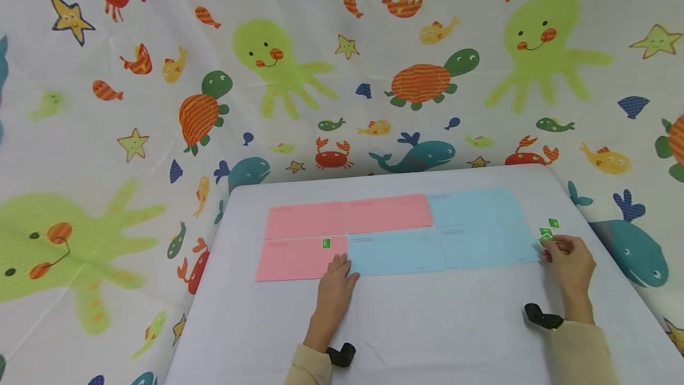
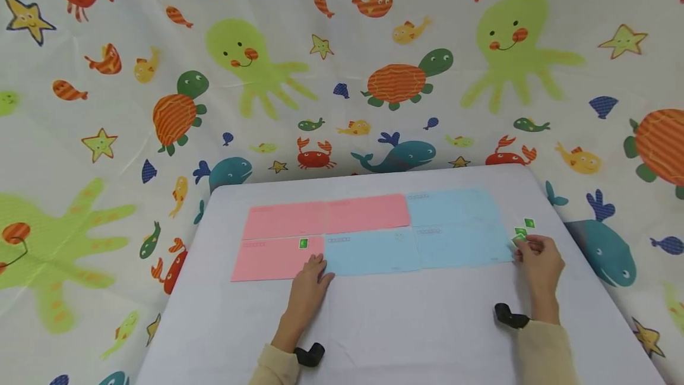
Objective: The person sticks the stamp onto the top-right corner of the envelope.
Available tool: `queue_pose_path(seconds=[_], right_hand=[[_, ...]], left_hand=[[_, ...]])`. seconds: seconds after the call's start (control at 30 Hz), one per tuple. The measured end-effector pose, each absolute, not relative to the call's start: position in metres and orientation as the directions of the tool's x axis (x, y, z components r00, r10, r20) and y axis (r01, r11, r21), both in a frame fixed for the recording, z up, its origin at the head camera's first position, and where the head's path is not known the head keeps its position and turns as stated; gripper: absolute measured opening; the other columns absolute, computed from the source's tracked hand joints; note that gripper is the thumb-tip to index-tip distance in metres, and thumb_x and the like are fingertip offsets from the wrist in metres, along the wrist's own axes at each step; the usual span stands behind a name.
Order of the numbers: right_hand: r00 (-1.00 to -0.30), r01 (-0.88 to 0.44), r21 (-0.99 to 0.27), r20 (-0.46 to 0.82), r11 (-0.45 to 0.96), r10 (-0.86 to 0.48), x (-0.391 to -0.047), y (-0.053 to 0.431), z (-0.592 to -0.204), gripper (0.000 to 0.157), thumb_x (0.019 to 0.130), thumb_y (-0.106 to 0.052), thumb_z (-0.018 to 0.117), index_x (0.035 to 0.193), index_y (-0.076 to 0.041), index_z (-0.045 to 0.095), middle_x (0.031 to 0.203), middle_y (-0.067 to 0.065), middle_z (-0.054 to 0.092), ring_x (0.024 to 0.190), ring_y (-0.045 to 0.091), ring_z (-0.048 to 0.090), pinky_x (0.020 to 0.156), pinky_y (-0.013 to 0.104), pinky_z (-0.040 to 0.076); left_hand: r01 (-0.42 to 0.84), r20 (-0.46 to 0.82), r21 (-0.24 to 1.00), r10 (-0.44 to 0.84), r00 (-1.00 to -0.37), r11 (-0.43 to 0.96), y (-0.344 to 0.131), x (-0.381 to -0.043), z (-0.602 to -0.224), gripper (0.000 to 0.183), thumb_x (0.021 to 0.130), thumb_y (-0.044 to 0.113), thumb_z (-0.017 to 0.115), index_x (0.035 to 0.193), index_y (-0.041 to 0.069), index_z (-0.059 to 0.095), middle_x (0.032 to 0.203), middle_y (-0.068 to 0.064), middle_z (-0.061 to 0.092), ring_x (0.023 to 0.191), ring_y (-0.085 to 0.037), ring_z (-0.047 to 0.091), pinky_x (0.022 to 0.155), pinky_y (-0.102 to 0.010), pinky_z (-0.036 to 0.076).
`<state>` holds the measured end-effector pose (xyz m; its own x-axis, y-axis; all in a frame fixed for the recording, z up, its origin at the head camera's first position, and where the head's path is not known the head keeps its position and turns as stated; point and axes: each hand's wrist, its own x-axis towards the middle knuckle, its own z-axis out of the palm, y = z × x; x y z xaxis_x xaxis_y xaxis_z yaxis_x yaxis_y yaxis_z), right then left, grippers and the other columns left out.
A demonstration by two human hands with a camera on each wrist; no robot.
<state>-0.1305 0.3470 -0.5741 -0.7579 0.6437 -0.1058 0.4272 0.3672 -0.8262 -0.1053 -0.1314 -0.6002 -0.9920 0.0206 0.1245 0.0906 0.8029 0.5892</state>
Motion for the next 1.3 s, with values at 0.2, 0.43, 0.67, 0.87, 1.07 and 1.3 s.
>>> queue_pose_path(seconds=[0.2, 0.43, 0.67, 0.87, 1.07, 1.3], right_hand=[[-0.867, 0.250, -0.873, -0.009, 0.418, 0.499, -0.146, 0.315, -0.564, 0.038, 0.102, -0.016, 0.056, 0.135, 0.004, 0.053, 0.089, -0.017, 0.056, 0.065, -0.013, 0.062, 0.067, 0.011, 0.056], [-0.863, 0.164, -0.918, 0.044, 0.362, 0.504, -0.145, 0.306, -0.556, 0.017, 0.099, -0.013, 0.061, 0.116, -0.009, 0.059, 0.090, -0.015, 0.063, 0.067, -0.009, 0.066, 0.067, 0.015, 0.058], [-0.879, 0.115, -0.911, 0.092, 0.395, 0.468, -0.133, 0.299, -0.555, 0.029, 0.102, -0.018, 0.057, 0.123, 0.001, 0.062, 0.088, -0.023, 0.062, 0.070, -0.009, 0.066, 0.070, 0.010, 0.056], [-0.908, 0.114, -0.888, 0.090, 0.446, 0.410, -0.125, 0.293, -0.556, 0.037, 0.104, -0.020, 0.054, 0.133, 0.002, 0.059, 0.088, -0.028, 0.061, 0.074, -0.014, 0.064, 0.076, 0.000, 0.047], [-0.918, 0.084, -0.885, 0.111, 0.459, 0.381, -0.129, 0.283, -0.555, 0.035, 0.103, -0.017, 0.055, 0.133, 0.000, 0.059, 0.089, -0.029, 0.062, 0.077, -0.015, 0.063, 0.077, -0.001, 0.044], [-0.929, 0.031, -0.906, 0.130, 0.423, 0.346, -0.140, 0.261, -0.556, 0.032, 0.101, -0.016, 0.059, 0.129, 0.000, 0.061, 0.086, -0.022, 0.067, 0.075, -0.009, 0.067, 0.077, 0.003, 0.050]], left_hand=[[0.058, 0.146, 0.599, -0.037, -0.989, 0.799, -0.146, -0.103, -0.597, 0.038, 0.091, 0.015, 0.073, 0.122, -0.005, 0.068, 0.140, -0.018, 0.060, 0.139, -0.035, 0.050, 0.114, -0.049, 0.041], [0.093, 0.149, 0.602, 0.003, -0.989, 0.793, -0.147, -0.104, -0.598, 0.033, 0.092, 0.010, 0.069, 0.122, -0.006, 0.068, 0.140, -0.018, 0.061, 0.138, -0.035, 0.052, 0.113, -0.050, 0.041], [0.114, 0.160, 0.572, 0.026, -0.987, 0.812, -0.143, -0.106, -0.604, 0.031, 0.092, 0.005, 0.068, 0.121, -0.004, 0.069, 0.139, -0.016, 0.062, 0.137, -0.033, 0.053, 0.111, -0.050, 0.043], [0.143, 0.174, 0.545, 0.056, -0.983, 0.826, -0.143, -0.106, -0.609, 0.030, 0.092, 0.002, 0.067, 0.121, -0.004, 0.070, 0.138, -0.016, 0.063, 0.135, -0.032, 0.055, 0.109, -0.049, 0.045], [0.147, 0.172, 0.553, 0.060, -0.983, 0.820, -0.143, -0.106, -0.607, 0.029, 0.091, 0.001, 0.067, 0.120, -0.004, 0.070, 0.138, -0.017, 0.063, 0.135, -0.032, 0.055, 0.110, -0.049, 0.045], [0.142, 0.171, 0.556, 0.055, -0.984, 0.819, -0.144, -0.105, -0.605, 0.030, 0.091, 0.000, 0.067, 0.120, -0.004, 0.070, 0.137, -0.017, 0.063, 0.135, -0.032, 0.055, 0.110, -0.049, 0.045]])
